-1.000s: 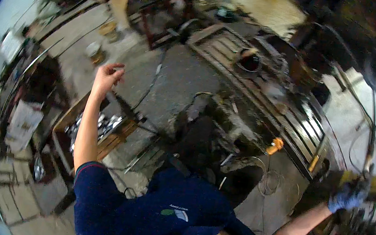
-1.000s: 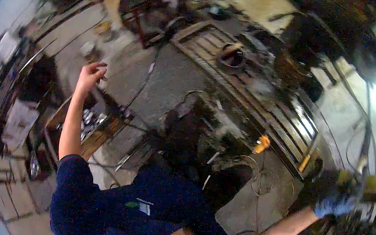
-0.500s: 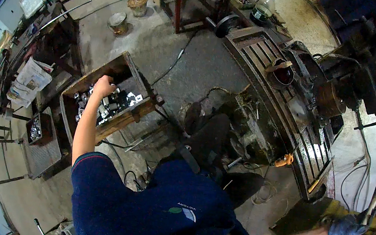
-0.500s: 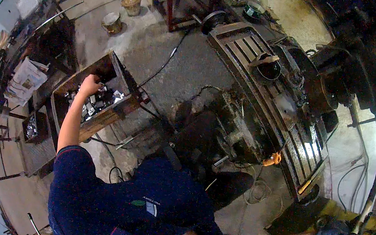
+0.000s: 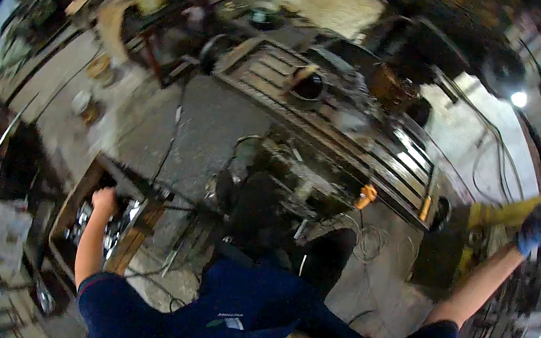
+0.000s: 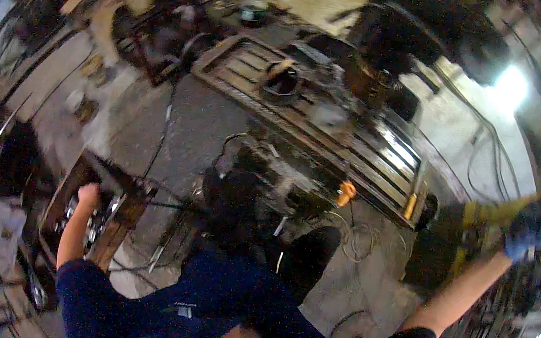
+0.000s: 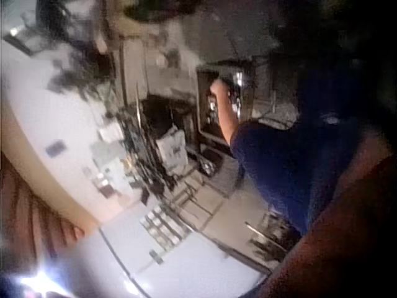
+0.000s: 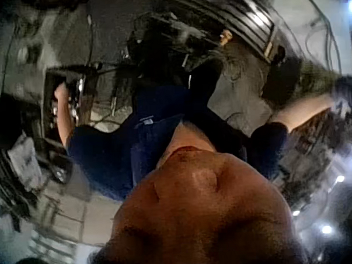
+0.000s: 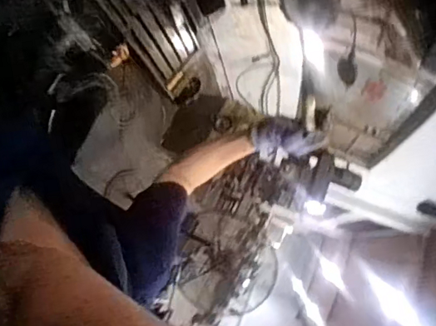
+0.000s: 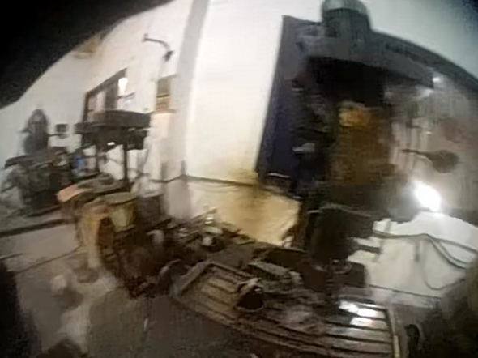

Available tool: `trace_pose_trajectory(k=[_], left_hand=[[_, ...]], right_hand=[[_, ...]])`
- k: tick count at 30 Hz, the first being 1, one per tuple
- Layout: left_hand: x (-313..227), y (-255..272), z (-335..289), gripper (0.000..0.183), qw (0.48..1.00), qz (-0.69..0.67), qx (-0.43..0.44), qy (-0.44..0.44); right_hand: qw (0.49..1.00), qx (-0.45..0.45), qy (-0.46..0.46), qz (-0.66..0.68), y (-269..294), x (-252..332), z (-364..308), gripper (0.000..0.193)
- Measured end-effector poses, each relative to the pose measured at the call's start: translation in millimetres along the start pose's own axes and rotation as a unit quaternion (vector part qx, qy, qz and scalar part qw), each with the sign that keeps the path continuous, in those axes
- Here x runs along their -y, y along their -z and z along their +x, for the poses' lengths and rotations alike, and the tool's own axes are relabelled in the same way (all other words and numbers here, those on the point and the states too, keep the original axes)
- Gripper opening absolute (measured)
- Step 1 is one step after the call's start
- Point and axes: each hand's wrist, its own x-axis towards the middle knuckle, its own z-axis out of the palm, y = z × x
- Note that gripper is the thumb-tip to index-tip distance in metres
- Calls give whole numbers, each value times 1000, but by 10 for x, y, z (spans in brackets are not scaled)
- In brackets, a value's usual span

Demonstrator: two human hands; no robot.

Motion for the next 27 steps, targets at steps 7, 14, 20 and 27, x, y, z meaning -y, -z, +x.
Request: trace_pose_trajectory(k=[7,14,20,27], left_hand=[[-13,189,-112,25,999,19,5,-27],[133,-269,6,31,908,-332,-256,-34],[-54,-168,-47,37,940,-304,-127,84],[-38,-259,77,39,942,-263,-177,114]], right_hand=[[904,-49,-136,402,464,-75,684,30],[332,-6,-486,808,1290,159,631,49],[291,387,-442,755,2552,1015,-553,16],[-24,667,-319,673,3934,2494,-1686,49]])
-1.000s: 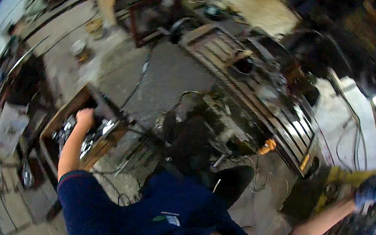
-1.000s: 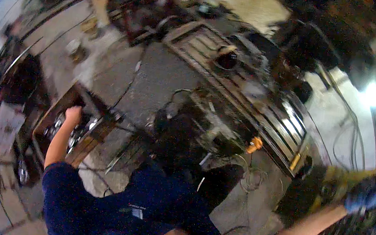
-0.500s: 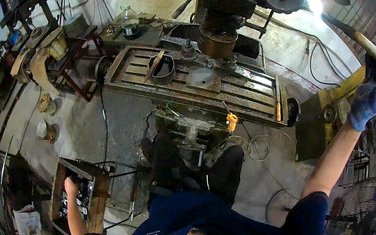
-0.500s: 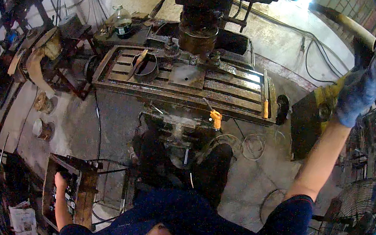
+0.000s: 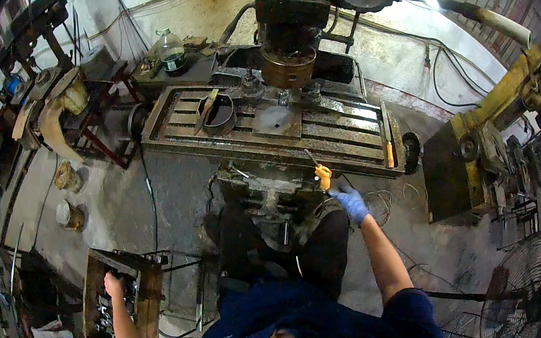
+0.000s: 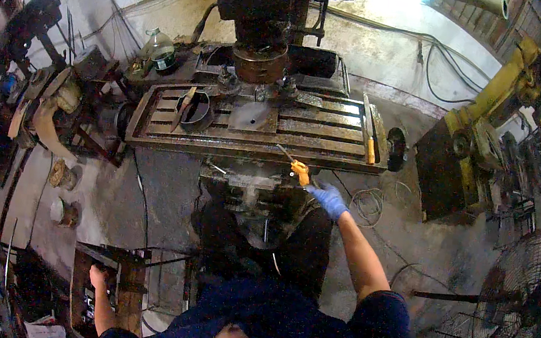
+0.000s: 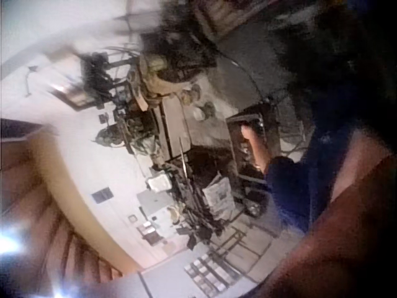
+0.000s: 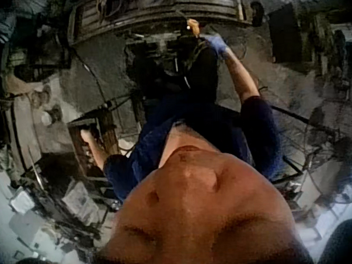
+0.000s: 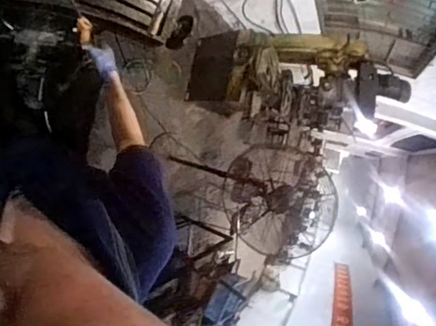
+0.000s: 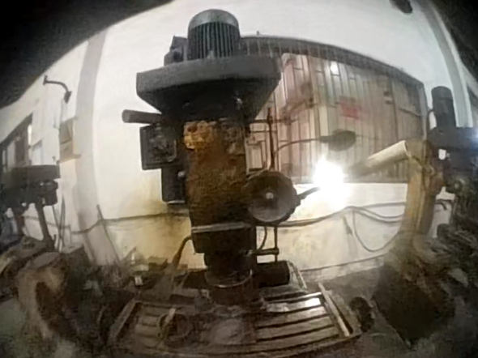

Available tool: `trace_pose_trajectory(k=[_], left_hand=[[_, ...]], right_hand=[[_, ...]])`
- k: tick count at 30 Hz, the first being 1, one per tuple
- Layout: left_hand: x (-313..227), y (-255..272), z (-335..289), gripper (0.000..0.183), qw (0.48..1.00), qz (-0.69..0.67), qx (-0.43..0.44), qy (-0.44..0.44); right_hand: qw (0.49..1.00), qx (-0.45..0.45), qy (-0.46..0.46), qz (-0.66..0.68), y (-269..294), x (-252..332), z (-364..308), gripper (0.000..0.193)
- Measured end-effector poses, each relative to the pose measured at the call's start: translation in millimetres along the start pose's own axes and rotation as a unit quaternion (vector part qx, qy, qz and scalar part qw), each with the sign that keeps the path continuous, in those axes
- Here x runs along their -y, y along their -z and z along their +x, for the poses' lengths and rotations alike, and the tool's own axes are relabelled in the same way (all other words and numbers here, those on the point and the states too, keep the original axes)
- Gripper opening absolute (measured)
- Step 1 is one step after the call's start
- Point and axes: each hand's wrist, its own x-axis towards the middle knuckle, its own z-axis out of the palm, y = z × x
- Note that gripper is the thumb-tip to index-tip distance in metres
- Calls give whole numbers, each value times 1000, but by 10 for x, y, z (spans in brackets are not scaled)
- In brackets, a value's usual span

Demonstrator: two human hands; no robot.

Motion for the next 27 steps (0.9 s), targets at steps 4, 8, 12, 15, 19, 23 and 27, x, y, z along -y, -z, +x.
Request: trace_pose_trajectory(k=[4,8,12,15,19,23,27], left_hand=[[467,219,53,18,954,-293,4,68],[3,935,-182,14,670,-734,-39,101],[-239,1501,-233,15,549,-826,-70,105],[-789,1800,-98,22,506,-849,-102,115],[-1161,1747,237,32,513,-857,-18,41],[-1752,1478,424,17,525,-847,80,-19],[-2152,1273,356,12,501,-843,183,-69]], right_hand=[[988,47,9,145,-458,40,130,53],[996,-54,-4,76,-617,160,93,43],[979,-98,45,173,-556,624,-311,52],[941,-164,242,169,-169,1117,-629,59],[940,-139,252,-184,223,1627,-767,57],[888,-23,128,-440,31,2043,-601,64],[858,12,119,-500,-273,2366,-223,58]])
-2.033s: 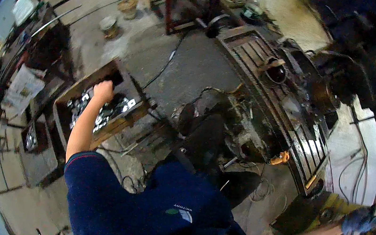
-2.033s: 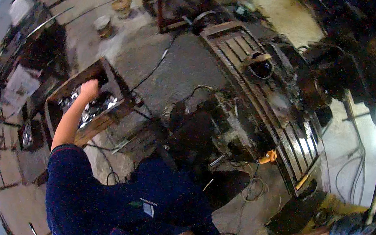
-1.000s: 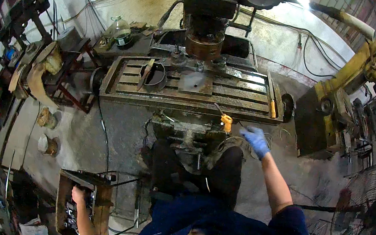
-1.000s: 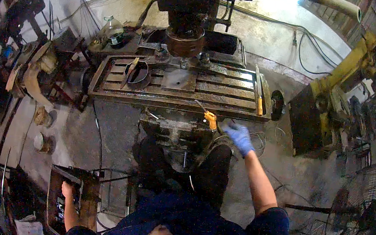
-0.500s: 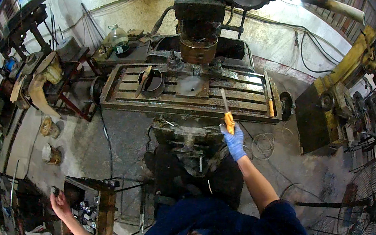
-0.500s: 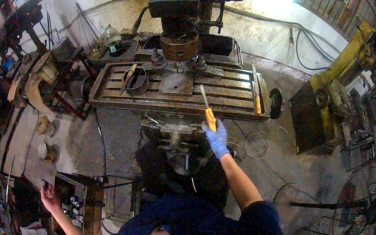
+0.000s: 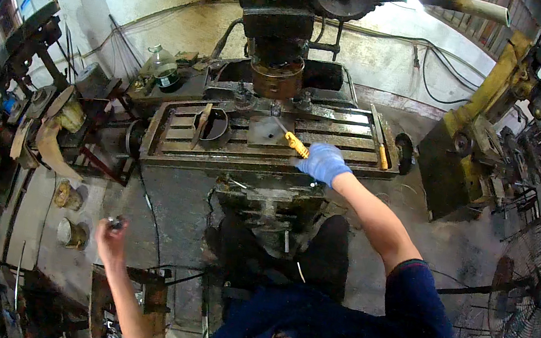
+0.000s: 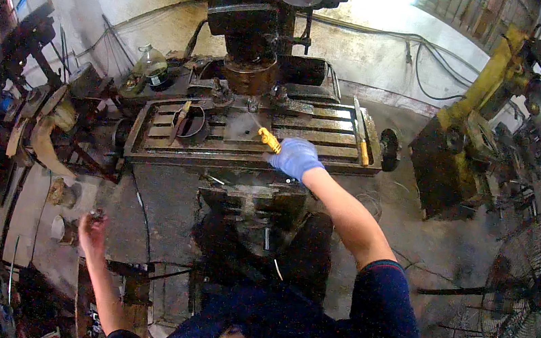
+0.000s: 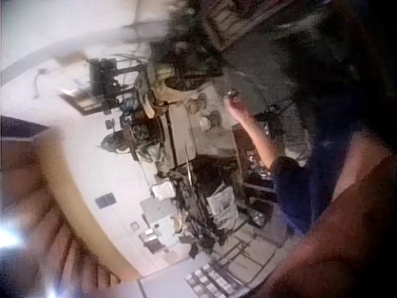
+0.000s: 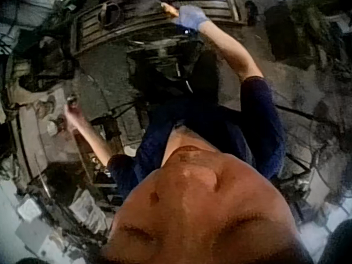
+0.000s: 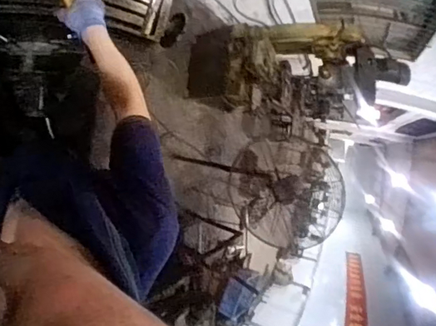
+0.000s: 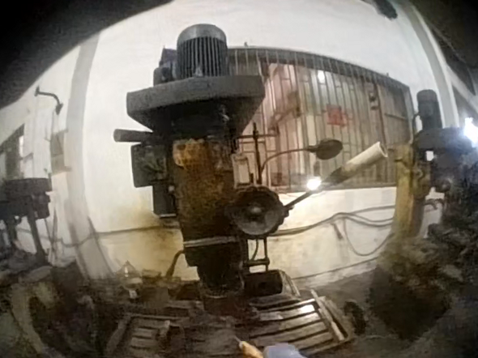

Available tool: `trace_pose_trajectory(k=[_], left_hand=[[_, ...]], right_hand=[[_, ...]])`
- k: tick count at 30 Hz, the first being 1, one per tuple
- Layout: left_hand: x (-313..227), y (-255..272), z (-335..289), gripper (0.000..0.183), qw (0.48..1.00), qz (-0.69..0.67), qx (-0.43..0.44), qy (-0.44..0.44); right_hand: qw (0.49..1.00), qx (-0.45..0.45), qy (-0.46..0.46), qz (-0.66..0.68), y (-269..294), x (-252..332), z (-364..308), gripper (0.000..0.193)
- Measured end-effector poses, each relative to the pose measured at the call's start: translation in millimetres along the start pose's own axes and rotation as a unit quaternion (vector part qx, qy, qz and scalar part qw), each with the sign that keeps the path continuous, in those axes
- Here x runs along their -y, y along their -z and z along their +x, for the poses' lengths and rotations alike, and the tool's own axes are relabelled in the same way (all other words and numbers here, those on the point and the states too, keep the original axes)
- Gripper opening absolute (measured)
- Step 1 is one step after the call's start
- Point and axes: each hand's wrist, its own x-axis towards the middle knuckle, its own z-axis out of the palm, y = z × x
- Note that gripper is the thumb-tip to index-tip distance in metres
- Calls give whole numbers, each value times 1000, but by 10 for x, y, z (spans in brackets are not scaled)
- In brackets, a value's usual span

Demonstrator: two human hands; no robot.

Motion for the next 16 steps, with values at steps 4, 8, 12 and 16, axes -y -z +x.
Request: trace_pose_trajectory(k=[4,8,12,16], left_hand=[[247,-613,-82,4,997,39,56,40],[504,-816,-134,3,990,48,107,84],[932,-1220,-101,3,981,77,93,155],[1341,-1587,-128,6,972,32,128,193]], right_hand=[[999,-23,-43,20,-30,-48,387,57],[998,-42,-41,38,-8,-47,256,57],[996,44,-26,72,-96,-132,-38,62],[979,141,143,33,-188,-321,-261,67]])
